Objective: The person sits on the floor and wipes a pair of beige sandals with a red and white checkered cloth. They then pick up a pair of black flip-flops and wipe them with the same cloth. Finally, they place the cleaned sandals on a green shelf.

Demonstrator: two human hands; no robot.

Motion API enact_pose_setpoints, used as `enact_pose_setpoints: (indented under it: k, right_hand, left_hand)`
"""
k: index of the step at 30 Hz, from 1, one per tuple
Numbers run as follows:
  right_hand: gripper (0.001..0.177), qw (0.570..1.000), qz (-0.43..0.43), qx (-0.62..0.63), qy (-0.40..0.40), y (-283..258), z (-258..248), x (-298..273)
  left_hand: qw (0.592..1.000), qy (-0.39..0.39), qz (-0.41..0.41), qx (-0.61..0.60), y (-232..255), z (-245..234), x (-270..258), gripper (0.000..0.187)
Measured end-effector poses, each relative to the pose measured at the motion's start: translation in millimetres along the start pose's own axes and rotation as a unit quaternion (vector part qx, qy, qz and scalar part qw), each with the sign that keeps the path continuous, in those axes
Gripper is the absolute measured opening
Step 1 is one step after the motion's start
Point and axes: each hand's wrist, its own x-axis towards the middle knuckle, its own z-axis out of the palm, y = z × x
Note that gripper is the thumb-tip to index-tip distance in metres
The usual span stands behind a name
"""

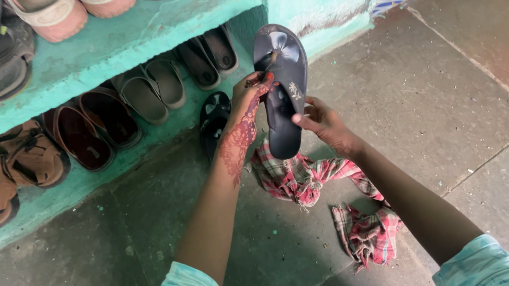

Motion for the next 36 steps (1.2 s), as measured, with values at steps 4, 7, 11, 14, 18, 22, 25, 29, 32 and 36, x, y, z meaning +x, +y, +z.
enact_pose_setpoints:
  k: [4, 7, 11, 14, 18, 22, 25, 29, 32, 36]
  right_hand:
    - [0.063, 0.999, -0.028, -0.007, 0.031, 20.8, -4.6, 6.7]
    - [0.052, 0.995, 0.011, 0.015, 0.099, 49.8, -14.0, 15.1]
    - [0.048, 0.988, 0.007, -0.045, 0.146, 92.6, -35.0, 21.5]
    - [0.048, 0.956, -0.037, -0.253, 0.146, 121.9, -48.7, 8.2]
    - [0.048, 0.913, -0.046, -0.404, 0.037, 148.8, -61.1, -20.6]
    - [0.054, 0.798, 0.029, -0.597, -0.076, 165.2, -79.2, -44.9]
    - [0.044, 0.729, 0.088, -0.661, -0.155, 172.8, -99.6, -53.1]
    - [0.049, 0.73, 0.146, -0.629, -0.223, 186.6, -145.6, -45.5]
    - [0.047, 0.749, 0.234, -0.581, -0.215, 185.2, -211.7, -24.3]
    - [0.036, 0.615, 0.382, -0.679, -0.12, 136.1, -274.9, -17.3]
  left_hand:
    - [1.0, -0.015, 0.002, -0.022, -41.4, -16.8, 20.4, 0.028]
    - [0.993, -0.063, 0.099, -0.001, -75.4, -30.8, 32.0, 0.034]
    - [0.812, 0.117, 0.215, 0.529, -105.4, -46.7, 9.2, 0.058]
    - [0.761, 0.012, 0.093, 0.642, -115.7, -53.4, -31.4, 0.052]
    - [0.628, -0.203, 0.068, 0.748, -141.1, -50.6, -85.9, 0.058]
    - [0.577, -0.159, 0.202, 0.775, -173.2, -35.1, -114.0, 0.056]
    - [0.665, -0.136, 0.079, 0.73, -158.6, -29.2, -93.9, 0.031]
    - [0.892, 0.059, 0.04, 0.446, -119.2, -26.9, -39.2, 0.025]
    - [0.978, 0.077, 0.057, 0.187, -90.7, -37.8, -14.7, 0.028]
    - [0.997, -0.042, -0.029, -0.063, -64.1, -38.0, -14.2, 0.036]
